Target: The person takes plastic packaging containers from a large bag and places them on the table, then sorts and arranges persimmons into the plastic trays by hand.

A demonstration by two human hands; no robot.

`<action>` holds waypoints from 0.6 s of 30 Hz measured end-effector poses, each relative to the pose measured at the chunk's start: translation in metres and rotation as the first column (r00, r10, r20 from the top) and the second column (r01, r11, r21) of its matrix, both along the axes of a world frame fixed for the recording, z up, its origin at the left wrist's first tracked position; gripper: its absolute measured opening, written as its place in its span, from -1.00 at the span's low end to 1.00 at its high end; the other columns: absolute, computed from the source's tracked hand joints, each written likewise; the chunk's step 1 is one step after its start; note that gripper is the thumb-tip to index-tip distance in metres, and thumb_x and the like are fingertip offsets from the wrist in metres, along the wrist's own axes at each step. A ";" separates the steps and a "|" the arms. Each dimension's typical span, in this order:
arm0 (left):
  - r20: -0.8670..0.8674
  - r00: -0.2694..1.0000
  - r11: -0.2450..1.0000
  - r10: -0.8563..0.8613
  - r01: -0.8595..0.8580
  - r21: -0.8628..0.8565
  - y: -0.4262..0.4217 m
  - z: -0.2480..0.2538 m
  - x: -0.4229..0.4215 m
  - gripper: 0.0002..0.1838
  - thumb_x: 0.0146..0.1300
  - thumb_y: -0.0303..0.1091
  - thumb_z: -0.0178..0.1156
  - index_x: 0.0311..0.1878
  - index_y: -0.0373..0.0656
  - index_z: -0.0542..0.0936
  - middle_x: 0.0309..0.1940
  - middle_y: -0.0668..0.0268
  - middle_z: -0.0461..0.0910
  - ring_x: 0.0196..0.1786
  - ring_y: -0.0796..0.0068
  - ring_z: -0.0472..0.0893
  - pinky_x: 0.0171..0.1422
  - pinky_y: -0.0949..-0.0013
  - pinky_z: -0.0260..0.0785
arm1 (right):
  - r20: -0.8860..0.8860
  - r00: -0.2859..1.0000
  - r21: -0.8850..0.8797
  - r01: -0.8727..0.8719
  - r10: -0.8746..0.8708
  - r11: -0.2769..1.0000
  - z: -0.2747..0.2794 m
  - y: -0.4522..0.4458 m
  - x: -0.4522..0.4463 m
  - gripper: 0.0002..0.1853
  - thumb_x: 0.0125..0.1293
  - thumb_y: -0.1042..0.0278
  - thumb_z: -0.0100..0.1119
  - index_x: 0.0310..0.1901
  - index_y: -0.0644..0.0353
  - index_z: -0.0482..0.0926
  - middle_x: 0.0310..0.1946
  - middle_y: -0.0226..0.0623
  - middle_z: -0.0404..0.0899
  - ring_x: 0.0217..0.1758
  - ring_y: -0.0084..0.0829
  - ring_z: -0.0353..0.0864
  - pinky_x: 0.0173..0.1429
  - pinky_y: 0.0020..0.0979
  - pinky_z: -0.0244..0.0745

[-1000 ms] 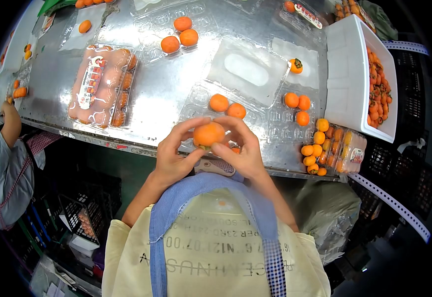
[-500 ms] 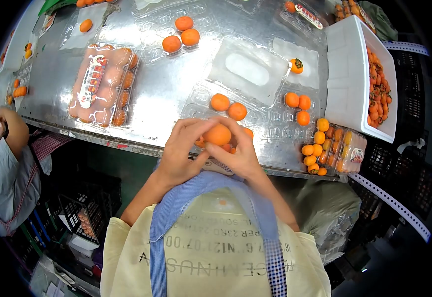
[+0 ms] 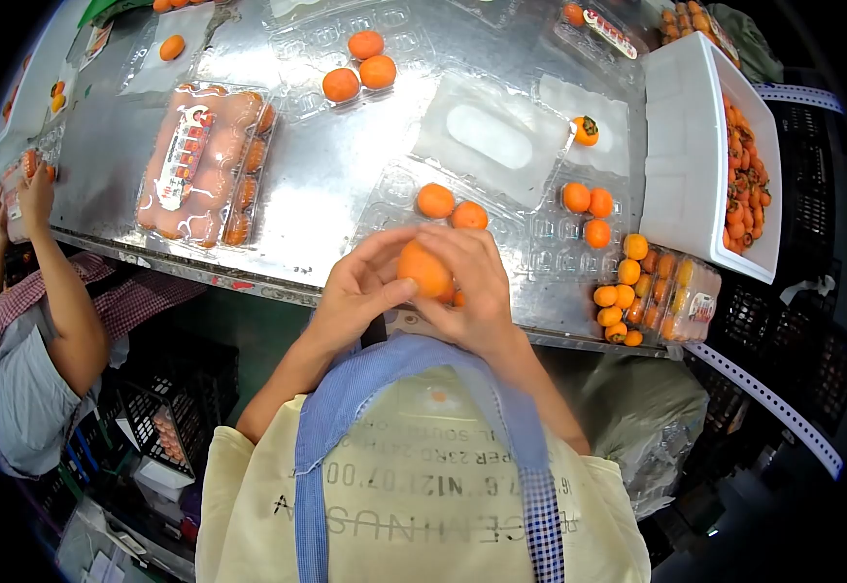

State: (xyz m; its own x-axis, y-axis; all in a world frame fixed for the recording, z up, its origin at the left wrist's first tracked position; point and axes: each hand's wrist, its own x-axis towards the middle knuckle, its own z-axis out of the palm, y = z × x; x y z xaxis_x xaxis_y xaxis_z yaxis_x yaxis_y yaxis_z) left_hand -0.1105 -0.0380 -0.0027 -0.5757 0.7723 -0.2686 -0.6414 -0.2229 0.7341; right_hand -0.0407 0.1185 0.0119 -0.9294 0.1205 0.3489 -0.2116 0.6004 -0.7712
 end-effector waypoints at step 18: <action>0.312 0.943 0.973 0.116 -0.172 0.156 -0.001 -0.011 -0.004 -0.41 0.26 -0.37 0.16 0.30 -0.29 0.19 0.18 0.09 0.37 0.16 0.31 0.48 0.14 0.27 0.49 | -0.138 0.990 -0.112 -0.004 -0.012 0.994 -0.004 0.003 0.010 -0.49 -0.15 0.41 0.32 -0.06 0.26 0.47 -0.01 -0.24 0.56 0.06 -0.24 0.40 0.02 -0.30 0.41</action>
